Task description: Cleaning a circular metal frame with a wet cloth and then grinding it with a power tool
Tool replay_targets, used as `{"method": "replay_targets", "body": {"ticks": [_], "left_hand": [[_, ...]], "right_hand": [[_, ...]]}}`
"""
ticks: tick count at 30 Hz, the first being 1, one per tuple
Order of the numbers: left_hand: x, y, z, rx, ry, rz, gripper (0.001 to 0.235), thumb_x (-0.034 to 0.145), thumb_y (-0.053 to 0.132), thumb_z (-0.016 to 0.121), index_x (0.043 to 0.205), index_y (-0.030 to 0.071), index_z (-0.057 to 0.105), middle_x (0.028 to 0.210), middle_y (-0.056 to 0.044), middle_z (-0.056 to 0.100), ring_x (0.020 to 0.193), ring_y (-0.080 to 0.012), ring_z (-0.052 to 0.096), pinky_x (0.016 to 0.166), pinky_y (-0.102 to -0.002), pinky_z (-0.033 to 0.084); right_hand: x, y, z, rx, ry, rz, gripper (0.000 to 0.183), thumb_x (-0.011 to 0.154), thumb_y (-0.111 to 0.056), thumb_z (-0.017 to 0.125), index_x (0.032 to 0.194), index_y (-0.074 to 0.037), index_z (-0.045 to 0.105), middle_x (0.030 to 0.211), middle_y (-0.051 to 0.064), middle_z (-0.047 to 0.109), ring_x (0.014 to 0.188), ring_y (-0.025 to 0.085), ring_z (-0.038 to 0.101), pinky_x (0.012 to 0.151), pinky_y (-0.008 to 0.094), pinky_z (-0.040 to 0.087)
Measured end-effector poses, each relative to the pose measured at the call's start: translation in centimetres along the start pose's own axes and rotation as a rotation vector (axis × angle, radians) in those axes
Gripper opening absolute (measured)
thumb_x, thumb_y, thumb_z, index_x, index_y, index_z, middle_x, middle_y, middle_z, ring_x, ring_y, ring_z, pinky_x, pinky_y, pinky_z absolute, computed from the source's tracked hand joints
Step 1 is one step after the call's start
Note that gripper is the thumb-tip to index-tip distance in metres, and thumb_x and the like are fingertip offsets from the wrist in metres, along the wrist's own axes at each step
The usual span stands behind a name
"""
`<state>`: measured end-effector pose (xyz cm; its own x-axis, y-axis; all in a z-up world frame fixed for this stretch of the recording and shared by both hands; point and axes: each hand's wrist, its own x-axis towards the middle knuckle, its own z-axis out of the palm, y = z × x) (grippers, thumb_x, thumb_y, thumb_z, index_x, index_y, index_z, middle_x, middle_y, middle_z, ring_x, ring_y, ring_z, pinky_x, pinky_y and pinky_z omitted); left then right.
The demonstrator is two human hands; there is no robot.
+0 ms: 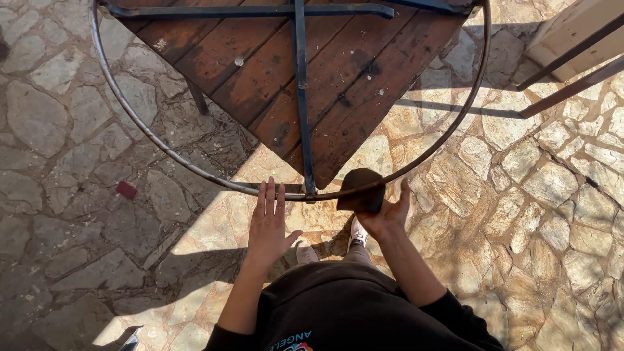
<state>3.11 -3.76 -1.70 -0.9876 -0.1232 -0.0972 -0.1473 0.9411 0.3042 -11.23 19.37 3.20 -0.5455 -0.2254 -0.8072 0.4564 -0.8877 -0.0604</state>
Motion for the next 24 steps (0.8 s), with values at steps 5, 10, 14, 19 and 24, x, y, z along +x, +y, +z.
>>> {"method": "replay_targets", "body": {"ticks": [5,10,14,19,24], "left_hand": [[0.3,-0.2,0.1,-0.006,-0.012,-0.001,0.129,0.073,0.050,0.085,0.167,0.004,0.009,0.174,-0.022,0.002,0.160,-0.0407,-0.002,0.117,-0.049,0.035],[0.3,0.8,-0.2,0.015,0.002,-0.053,0.127,0.073,0.051,0.084,0.166,0.004,0.012,0.174,-0.022,0.001,0.161,-0.0407,-0.004,0.119,-0.047,0.034],[0.2,0.6,-0.3,0.011,-0.011,-0.072,0.128,0.072,0.050,0.086,0.166,0.003,0.013,0.174,-0.022,0.002,0.161,-0.0402,-0.003,0.119,-0.046,0.034],[0.3,1.6,-0.2,0.016,0.007,-0.107,0.131,0.068,0.049,0.087,0.165,0.000,0.013,0.174,-0.023,0.003,0.161,-0.0411,-0.002,0.119,-0.045,0.036],[0.3,1.9,-0.7,0.009,0.002,-0.116,0.133,0.067,0.047,0.088,0.165,-0.002,0.013,0.173,-0.025,0.005,0.160,-0.0422,-0.001,0.119,-0.046,0.036]], "right_hand": [[-0.5,-3.5,1.8,-0.008,-0.032,0.014,0.078,0.070,-0.070,0.072,0.108,-0.002,0.065,0.102,0.016,0.071,0.096,0.036,0.072,0.095,0.053,0.060],[-1.1,0.6,0.3,-0.066,0.015,0.134,0.078,0.073,-0.069,0.077,0.104,0.001,0.062,0.095,0.018,0.068,0.088,0.037,0.070,0.088,0.052,0.060],[-1.4,-4.0,2.4,-0.071,-0.012,0.038,0.079,0.071,-0.070,0.074,0.107,-0.001,0.061,0.097,0.016,0.068,0.090,0.035,0.070,0.089,0.053,0.060],[-0.9,-1.8,1.0,-0.105,-0.006,0.103,0.080,0.072,-0.072,0.073,0.109,-0.002,0.060,0.098,0.014,0.067,0.092,0.033,0.069,0.091,0.051,0.059],[0.6,-6.6,1.5,-0.051,-0.031,0.048,0.081,0.068,-0.068,0.075,0.110,-0.001,0.061,0.099,0.015,0.068,0.092,0.035,0.071,0.090,0.054,0.060]]}}
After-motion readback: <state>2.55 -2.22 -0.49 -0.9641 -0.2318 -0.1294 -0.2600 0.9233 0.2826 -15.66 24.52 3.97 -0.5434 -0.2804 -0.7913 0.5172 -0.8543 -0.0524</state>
